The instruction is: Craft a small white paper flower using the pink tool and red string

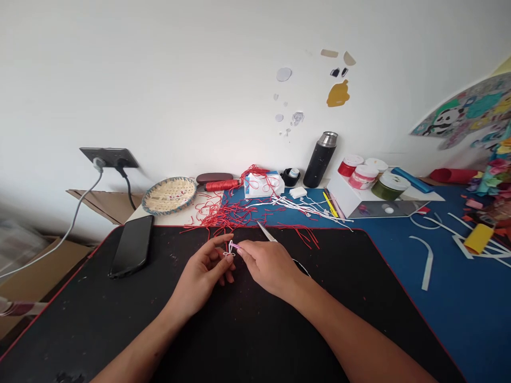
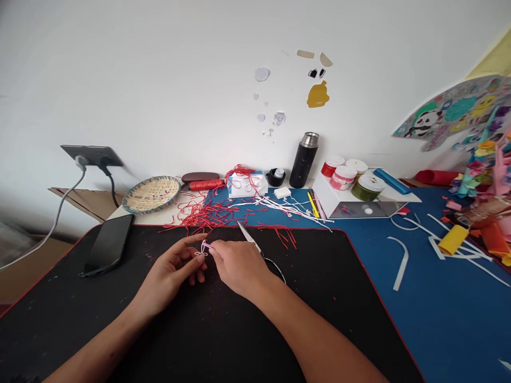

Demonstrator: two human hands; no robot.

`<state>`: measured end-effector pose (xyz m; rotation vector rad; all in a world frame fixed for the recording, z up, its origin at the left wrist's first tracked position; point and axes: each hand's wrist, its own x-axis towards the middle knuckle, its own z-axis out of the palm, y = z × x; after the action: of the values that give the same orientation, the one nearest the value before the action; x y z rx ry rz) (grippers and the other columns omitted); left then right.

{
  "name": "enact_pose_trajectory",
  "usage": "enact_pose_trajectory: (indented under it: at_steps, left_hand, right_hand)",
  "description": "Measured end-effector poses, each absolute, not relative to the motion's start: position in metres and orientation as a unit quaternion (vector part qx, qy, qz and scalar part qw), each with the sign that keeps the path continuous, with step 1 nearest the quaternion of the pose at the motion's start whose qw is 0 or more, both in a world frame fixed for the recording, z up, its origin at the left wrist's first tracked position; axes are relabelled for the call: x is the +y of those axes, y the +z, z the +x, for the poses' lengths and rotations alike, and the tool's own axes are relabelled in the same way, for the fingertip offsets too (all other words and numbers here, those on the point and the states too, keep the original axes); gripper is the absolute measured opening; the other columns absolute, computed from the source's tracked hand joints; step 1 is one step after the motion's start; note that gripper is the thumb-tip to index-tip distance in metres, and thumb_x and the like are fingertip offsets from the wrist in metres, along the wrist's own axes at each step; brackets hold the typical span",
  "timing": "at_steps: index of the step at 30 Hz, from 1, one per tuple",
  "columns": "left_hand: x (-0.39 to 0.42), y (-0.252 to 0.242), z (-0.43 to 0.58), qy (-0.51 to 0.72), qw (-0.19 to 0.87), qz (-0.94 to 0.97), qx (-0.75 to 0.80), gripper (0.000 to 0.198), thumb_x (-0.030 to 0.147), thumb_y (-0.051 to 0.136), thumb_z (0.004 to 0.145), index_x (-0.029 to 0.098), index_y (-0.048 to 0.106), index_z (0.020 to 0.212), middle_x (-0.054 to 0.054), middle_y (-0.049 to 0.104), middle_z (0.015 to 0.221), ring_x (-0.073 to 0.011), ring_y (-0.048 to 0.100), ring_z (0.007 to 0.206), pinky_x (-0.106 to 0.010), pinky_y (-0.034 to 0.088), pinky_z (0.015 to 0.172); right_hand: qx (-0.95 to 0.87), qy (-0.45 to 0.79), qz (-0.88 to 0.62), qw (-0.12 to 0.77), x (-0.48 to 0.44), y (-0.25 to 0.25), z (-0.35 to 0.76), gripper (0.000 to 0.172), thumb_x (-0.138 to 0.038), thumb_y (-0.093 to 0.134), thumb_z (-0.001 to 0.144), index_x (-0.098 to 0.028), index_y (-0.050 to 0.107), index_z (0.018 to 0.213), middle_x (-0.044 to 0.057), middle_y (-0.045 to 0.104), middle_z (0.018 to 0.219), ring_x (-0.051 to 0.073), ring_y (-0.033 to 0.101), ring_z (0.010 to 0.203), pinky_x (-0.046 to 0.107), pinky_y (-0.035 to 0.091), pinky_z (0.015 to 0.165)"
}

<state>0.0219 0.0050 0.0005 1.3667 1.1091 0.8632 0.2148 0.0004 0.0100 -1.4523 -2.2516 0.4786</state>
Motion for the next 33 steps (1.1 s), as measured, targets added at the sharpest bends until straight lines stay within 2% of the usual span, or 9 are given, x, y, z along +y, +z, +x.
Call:
enact_pose_trajectory:
  at_steps: [6, 13, 19, 33]
  left_hand:
    - [0.004, 0.000, 0.023, 0.372, 0.539, 0.589, 0.473, 0.051, 0.050, 0.071, 0.089, 0.020, 0.062, 0.129, 0.000, 0.070, 0.077, -0.0190, 0.069, 0.060, -0.029, 0.052, 0.052]
    - [0.002, -0.003, 0.025, 0.379, 0.519, 0.597, 0.481, 0.047, 0.048, 0.070, 0.090, 0.021, 0.064, 0.128, 0.000, 0.069, 0.077, -0.0184, 0.069, 0.059, -0.028, 0.052, 0.052]
    - [0.001, -0.003, 0.026, 0.377, 0.512, 0.603, 0.482, 0.043, 0.047, 0.069, 0.092, 0.020, 0.065, 0.126, 0.001, 0.067, 0.075, -0.0184, 0.069, 0.060, -0.028, 0.052, 0.053]
    - [0.002, -0.016, 0.021, 0.369, 0.533, 0.599, 0.470, 0.038, 0.043, 0.069, 0.094, 0.020, 0.061, 0.123, 0.000, 0.070, 0.080, -0.0183, 0.070, 0.064, -0.027, 0.051, 0.055]
  right_hand:
    - [-0.786, 0.205, -0.543, 0.214, 0.000, 0.012, 0.212, 0.032, -0.032, 0.048, 0.110, -0.022, 0.069, 0.089, 0.000, 0.069, 0.071, 0.017, 0.060, 0.063, 0.030, 0.027, 0.057]
    - [-0.751, 0.257, -0.559, 0.240, 0.001, 0.011, 0.209, 0.031, -0.030, 0.049, 0.109, -0.021, 0.069, 0.086, -0.001, 0.064, 0.065, 0.015, 0.052, 0.057, 0.029, 0.026, 0.056]
    - [-0.737, 0.280, -0.547, 0.280, 0.002, 0.003, 0.208, 0.033, -0.030, 0.048, 0.109, -0.021, 0.069, 0.085, -0.001, 0.065, 0.067, 0.014, 0.053, 0.057, 0.028, 0.028, 0.056]
    - [-0.727, 0.302, -0.540, 0.297, 0.001, 0.000, 0.207, 0.033, -0.029, 0.049, 0.107, -0.019, 0.069, 0.083, -0.001, 0.066, 0.068, 0.013, 0.053, 0.059, 0.027, 0.027, 0.057]
